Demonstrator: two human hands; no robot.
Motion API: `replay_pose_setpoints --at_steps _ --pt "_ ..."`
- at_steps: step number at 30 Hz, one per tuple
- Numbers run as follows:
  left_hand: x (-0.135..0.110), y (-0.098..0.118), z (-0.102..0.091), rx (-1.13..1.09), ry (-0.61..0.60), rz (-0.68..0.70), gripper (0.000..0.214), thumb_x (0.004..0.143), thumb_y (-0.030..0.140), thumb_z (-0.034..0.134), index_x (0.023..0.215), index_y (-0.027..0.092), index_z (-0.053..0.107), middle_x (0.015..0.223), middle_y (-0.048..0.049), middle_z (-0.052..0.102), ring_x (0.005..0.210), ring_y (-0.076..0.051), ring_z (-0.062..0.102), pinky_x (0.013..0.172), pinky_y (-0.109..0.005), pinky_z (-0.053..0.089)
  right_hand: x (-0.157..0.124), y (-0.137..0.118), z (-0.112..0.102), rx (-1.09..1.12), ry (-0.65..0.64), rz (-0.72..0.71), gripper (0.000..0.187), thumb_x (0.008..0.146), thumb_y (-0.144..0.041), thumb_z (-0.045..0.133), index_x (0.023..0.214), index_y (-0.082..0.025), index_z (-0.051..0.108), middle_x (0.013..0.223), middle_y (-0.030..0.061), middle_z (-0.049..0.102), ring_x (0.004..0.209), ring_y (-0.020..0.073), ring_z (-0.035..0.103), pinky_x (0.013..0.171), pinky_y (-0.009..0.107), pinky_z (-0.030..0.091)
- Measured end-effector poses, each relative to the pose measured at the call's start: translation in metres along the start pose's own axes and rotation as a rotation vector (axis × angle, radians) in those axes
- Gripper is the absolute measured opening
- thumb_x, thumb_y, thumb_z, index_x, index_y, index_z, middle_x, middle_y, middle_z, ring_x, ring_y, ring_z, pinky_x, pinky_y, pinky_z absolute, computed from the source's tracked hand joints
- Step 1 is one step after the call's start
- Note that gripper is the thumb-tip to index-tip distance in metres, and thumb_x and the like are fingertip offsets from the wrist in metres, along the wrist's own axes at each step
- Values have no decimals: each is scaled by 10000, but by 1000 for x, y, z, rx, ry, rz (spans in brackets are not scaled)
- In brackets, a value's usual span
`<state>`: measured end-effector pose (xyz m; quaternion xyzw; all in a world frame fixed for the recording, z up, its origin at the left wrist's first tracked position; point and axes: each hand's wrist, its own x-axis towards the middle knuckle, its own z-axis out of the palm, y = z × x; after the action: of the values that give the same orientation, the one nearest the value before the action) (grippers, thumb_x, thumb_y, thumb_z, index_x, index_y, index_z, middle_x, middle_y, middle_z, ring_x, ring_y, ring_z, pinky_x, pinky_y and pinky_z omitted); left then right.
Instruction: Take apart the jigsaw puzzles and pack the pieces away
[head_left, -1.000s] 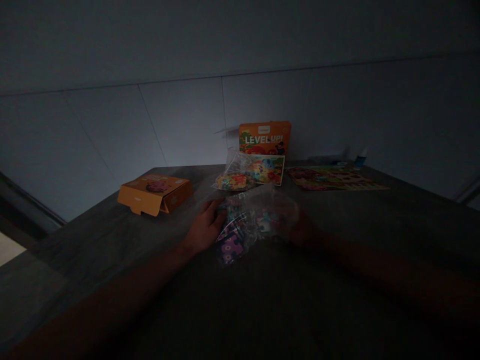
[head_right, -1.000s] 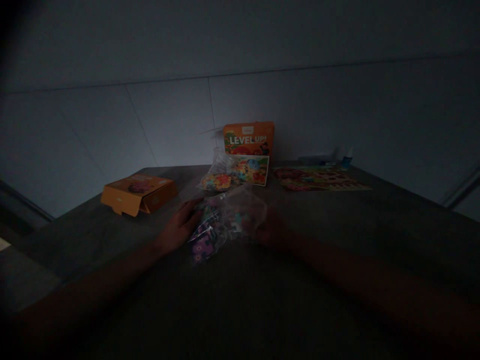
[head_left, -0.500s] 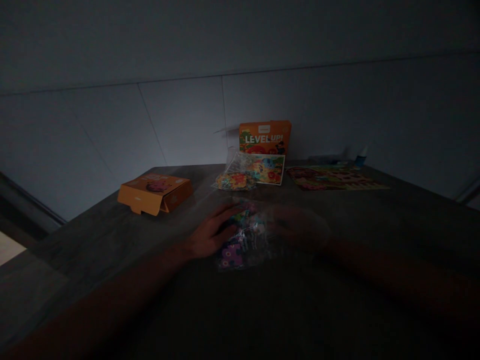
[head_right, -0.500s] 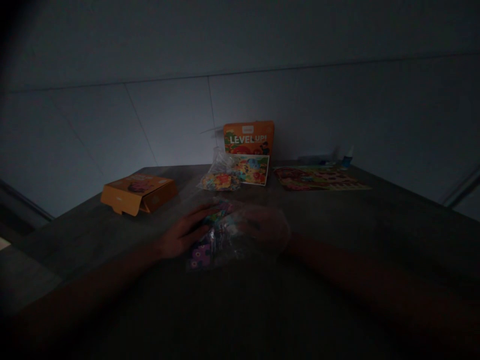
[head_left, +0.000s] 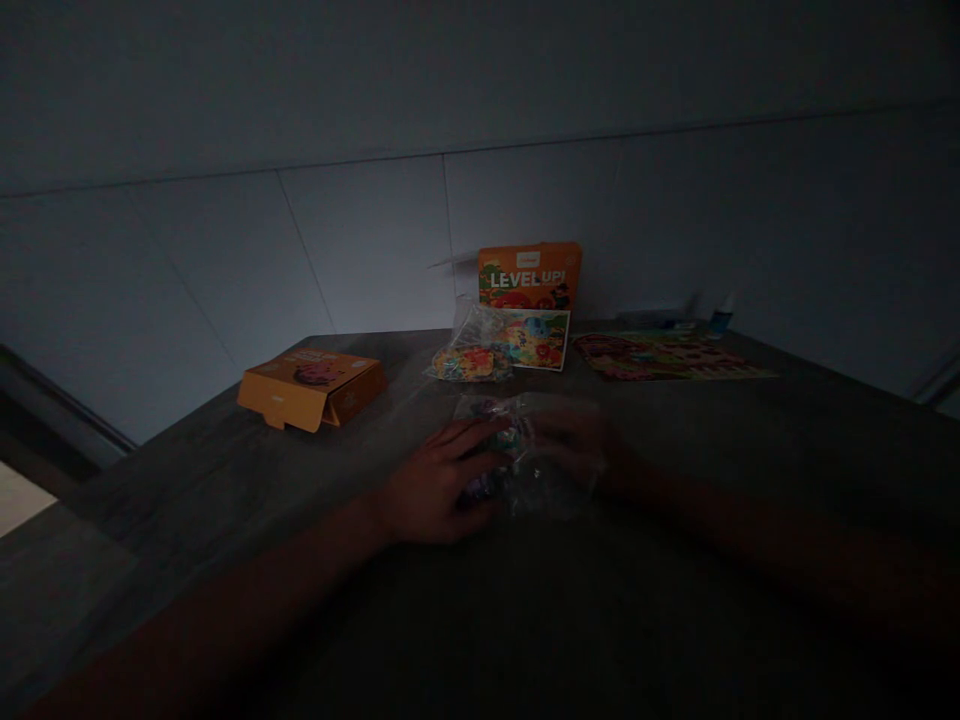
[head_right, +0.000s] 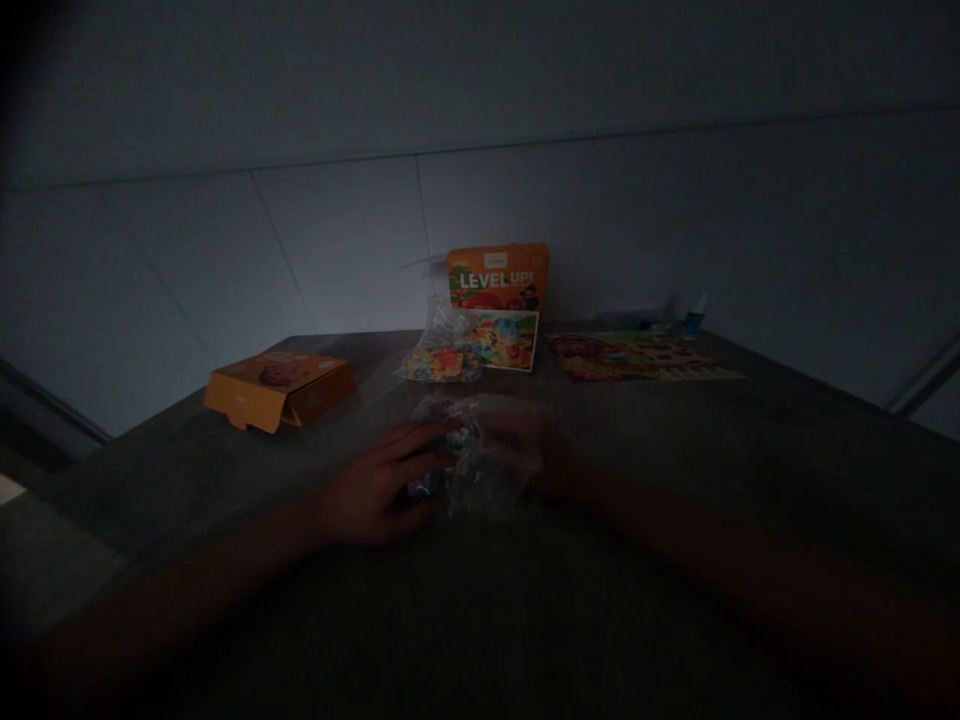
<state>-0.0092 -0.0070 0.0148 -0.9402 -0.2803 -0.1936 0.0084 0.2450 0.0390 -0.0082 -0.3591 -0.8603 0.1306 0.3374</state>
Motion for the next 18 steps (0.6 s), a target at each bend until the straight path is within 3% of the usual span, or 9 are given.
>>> replay_pose_setpoints --at_steps 2,5,8,12,16,18 --pt "0 -3 2 74 12 -71 430 849 346 628 1247 186 609 1476 -144 433 1326 -341 435 1080 -521 384 -1 3 1 -3 57 38 293 886 -368 538 1068 -237 727 1043 56 741 917 236 691 820 359 541" --pt "0 -7 5 185 49 -214 407 877 377 590 1229 175 624 1453 -165 447 1282 -364 464 1026 -549 420 0 6 2 -38 197 138 299 865 -334 512 962 -145 722 858 97 729 733 225 669 673 333 509" --pt "0 -10 7 270 100 -299 394 919 403 532 1207 156 638 1410 -177 481 1227 -364 490 981 -544 449 0 6 1 -50 264 195 280 861 -333 484 752 -151 667 653 37 647 570 164 586 556 267 418" --pt "2 -10 6 323 162 -283 380 966 372 453 1172 121 651 1297 -182 555 1116 -323 543 935 -512 470 -1 2 -2 -34 242 223 496 902 -444 426 482 -181 439 435 -20 408 426 108 419 452 244 251" --pt "4 -5 1 310 182 -261 381 967 375 436 1129 119 667 1199 -178 605 1069 -315 562 907 -498 472 -3 -3 -1 6 197 178 433 898 -476 444 575 -188 454 489 -31 434 458 100 418 471 234 276" --pt "3 -4 -2 200 210 -288 377 958 383 443 1118 122 663 1084 -148 656 958 -273 605 848 -430 497 -3 -5 1 3 167 150 342 872 -448 503 648 -192 472 534 -36 471 479 100 434 486 230 301"
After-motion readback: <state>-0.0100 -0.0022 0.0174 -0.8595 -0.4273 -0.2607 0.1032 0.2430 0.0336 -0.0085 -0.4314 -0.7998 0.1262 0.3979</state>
